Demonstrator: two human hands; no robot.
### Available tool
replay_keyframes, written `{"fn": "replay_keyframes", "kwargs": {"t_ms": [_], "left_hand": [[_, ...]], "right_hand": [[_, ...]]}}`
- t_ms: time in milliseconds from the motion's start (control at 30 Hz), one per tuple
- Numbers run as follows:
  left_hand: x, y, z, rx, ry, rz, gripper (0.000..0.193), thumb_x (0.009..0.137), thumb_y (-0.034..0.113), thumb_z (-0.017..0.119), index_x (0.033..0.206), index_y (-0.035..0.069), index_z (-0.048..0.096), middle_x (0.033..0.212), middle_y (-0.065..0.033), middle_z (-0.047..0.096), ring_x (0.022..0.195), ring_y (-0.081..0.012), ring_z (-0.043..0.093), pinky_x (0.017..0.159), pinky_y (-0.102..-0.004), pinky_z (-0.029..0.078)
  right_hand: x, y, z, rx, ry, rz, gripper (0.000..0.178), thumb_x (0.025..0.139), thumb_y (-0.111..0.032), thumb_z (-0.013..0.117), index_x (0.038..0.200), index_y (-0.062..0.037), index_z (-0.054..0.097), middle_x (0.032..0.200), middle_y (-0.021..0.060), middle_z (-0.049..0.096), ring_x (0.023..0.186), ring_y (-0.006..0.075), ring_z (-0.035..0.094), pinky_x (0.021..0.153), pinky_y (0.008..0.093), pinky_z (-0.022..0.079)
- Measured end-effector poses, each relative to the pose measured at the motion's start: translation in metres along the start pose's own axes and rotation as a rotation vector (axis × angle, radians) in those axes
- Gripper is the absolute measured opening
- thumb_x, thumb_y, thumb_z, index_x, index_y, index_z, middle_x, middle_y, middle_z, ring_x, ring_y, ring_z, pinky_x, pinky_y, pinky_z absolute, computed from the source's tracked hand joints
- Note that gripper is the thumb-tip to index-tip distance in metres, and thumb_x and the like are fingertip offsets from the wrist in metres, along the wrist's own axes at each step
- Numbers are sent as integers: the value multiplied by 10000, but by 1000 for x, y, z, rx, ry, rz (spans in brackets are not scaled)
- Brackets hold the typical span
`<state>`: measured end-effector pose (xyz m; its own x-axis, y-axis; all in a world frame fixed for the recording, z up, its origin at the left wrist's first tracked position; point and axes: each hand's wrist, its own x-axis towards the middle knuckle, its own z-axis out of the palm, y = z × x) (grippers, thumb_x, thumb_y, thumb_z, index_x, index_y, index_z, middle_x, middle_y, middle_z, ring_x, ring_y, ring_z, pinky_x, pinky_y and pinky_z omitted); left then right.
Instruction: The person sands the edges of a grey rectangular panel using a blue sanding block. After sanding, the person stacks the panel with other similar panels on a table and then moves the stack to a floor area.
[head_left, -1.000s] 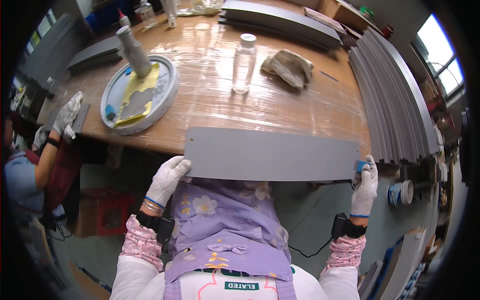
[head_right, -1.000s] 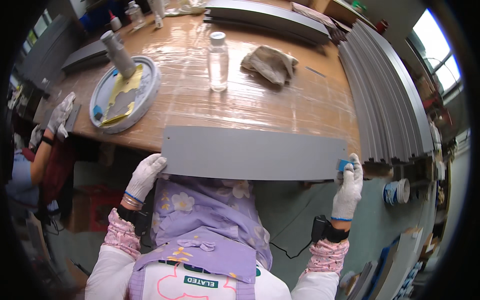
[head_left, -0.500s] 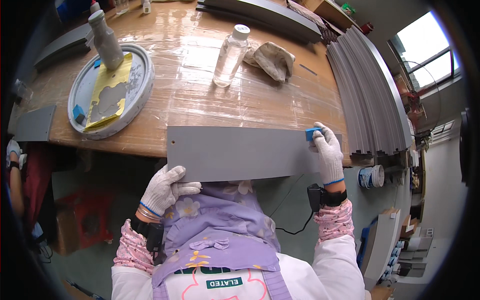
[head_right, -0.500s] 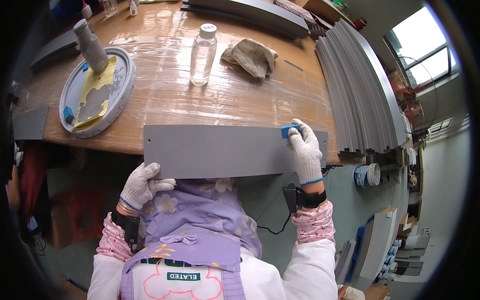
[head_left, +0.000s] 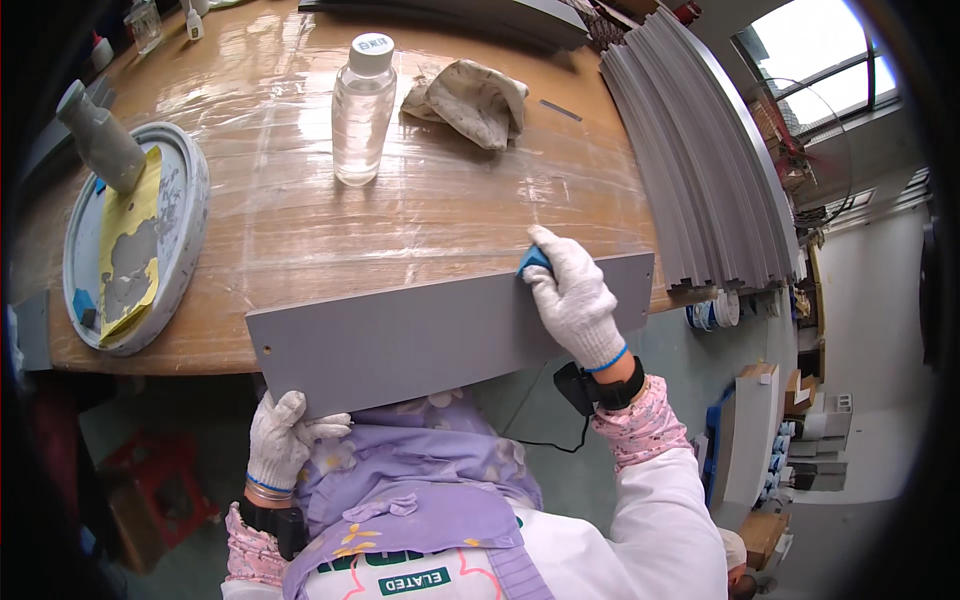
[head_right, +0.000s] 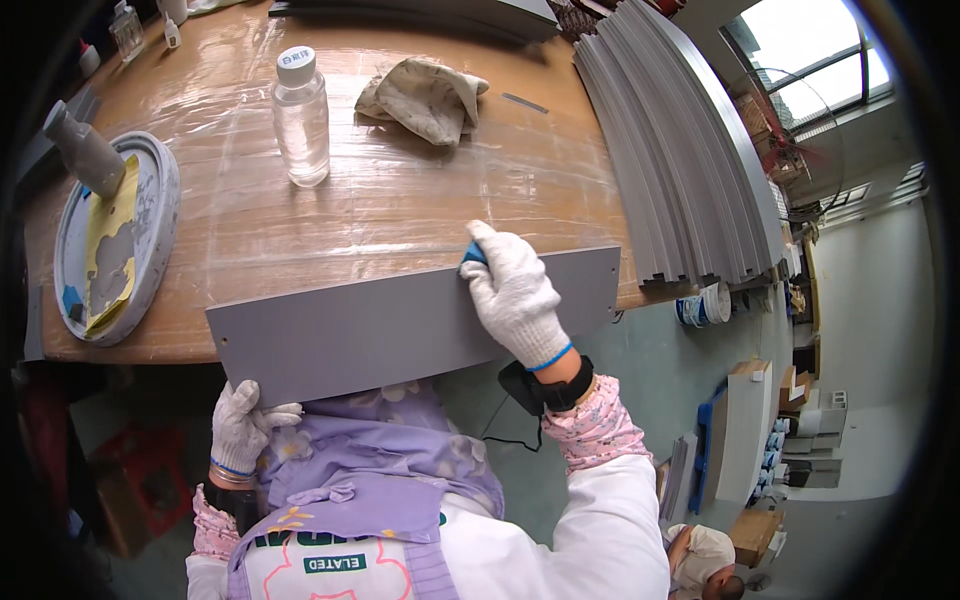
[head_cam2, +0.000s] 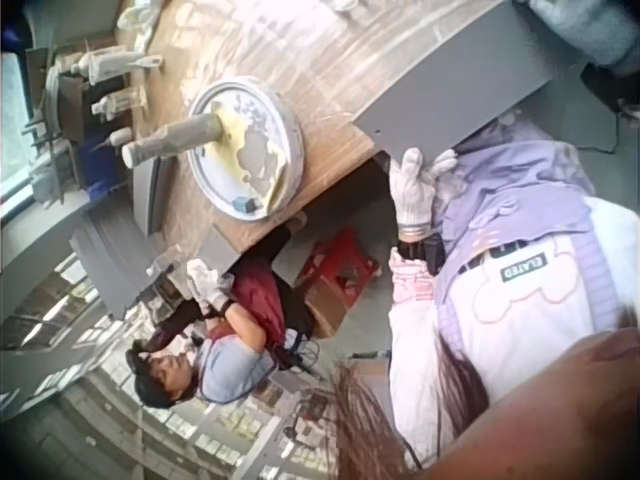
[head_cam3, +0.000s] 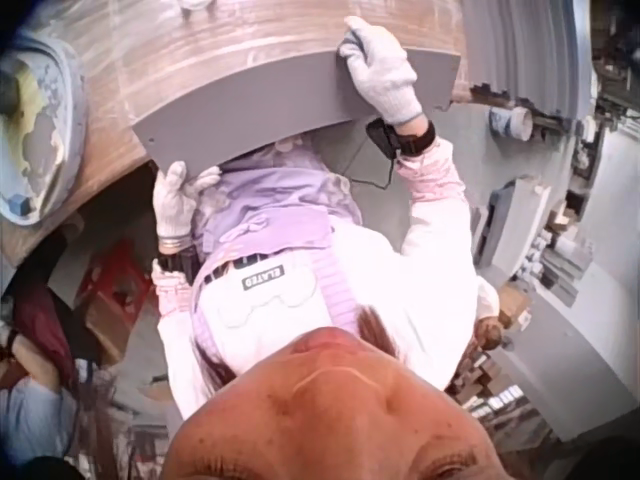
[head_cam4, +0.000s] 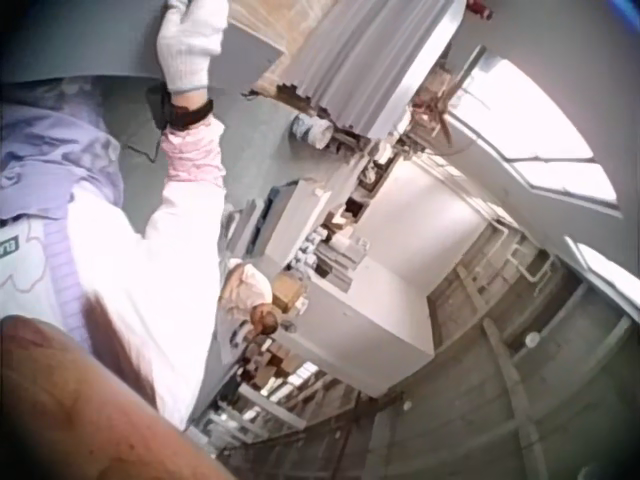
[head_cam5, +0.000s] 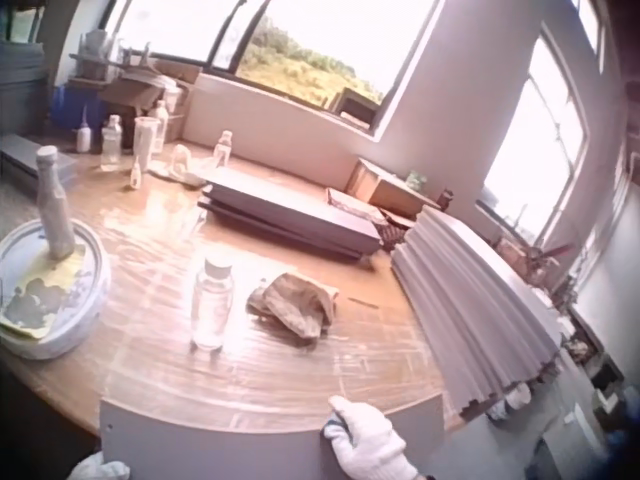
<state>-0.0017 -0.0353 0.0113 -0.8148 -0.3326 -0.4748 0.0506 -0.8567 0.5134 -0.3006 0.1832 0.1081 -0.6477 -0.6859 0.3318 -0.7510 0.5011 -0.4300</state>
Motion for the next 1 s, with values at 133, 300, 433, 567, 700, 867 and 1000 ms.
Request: {"fn": "replay_keyframes", "kwargs": {"t_ms": [133, 300, 433, 567, 700, 867, 1000], "left_hand": [[-1, 0, -1, -14, -11, 12, 304, 966, 120, 487, 1196, -72, 433, 978, -289, 621, 789, -403, 687, 656, -485, 628], [-3, 1, 1, -33, -32, 8, 305, 976, 127, 474, 1206, -69, 437, 997, -287, 620, 816, -400, 686, 677, -483, 626], [-1, 1, 0, -48, -43, -3, 304, 978, 139, 487, 1201, -62, 442, 997, -276, 617, 805, -380, 684, 678, -474, 628], [-1, 1, 2, -72, -61, -4, 314, 981, 155, 503, 1196, -67, 446, 990, -268, 619, 791, -364, 687, 675, -463, 631], [-1, 3, -4, -91, -90, -21, 287, 984, 110, 469, 1213, -61, 441, 1021, -259, 622, 832, -374, 692, 698, -467, 629], [-4, 3, 1, -103, -62, 6, 303, 982, 130, 486, 1215, -61, 452, 1039, -250, 622, 830, -390, 690, 697, -464, 630], [-10, 8, 5, -81, -47, -4, 314, 982, 149, 498, 1215, -57, 451, 1055, -245, 616, 826, -397, 689, 691, -464, 628]], "right_hand": [[12, -32, 19, -6, -96, -182, 413, 799, -37, 638, 1206, -30, 568, 965, 166, 611, 925, 354, 586, 817, 423, 490], [7, 8, -10, -168, -55, -46, 403, 787, -8, 616, 1187, -33, 581, 945, 151, 623, 890, 354, 590, 808, 421, 495], [9, -23, 17, -51, -67, -72, 413, 792, -16, 617, 1202, -32, 564, 940, 161, 614, 885, 360, 592, 802, 428, 498], [27, -100, 67, 133, -135, -252, 400, 801, 0, 608, 1199, -13, 566, 960, 180, 616, 919, 371, 602, 809, 422, 497], [31, -94, 60, 98, -204, -333, 407, 794, 12, 601, 1198, -24, 570, 942, 172, 619, 911, 360, 601, 806, 424, 497], [15, -34, 21, -128, -89, -126, 416, 772, 31, 585, 1183, -30, 579, 894, 137, 616, 868, 326, 599, 792, 412, 499], [18, -77, 46, -56, -88, -193, 415, 770, 32, 593, 1182, -13, 573, 903, 148, 613, 861, 330, 603, 777, 416, 502]]}}
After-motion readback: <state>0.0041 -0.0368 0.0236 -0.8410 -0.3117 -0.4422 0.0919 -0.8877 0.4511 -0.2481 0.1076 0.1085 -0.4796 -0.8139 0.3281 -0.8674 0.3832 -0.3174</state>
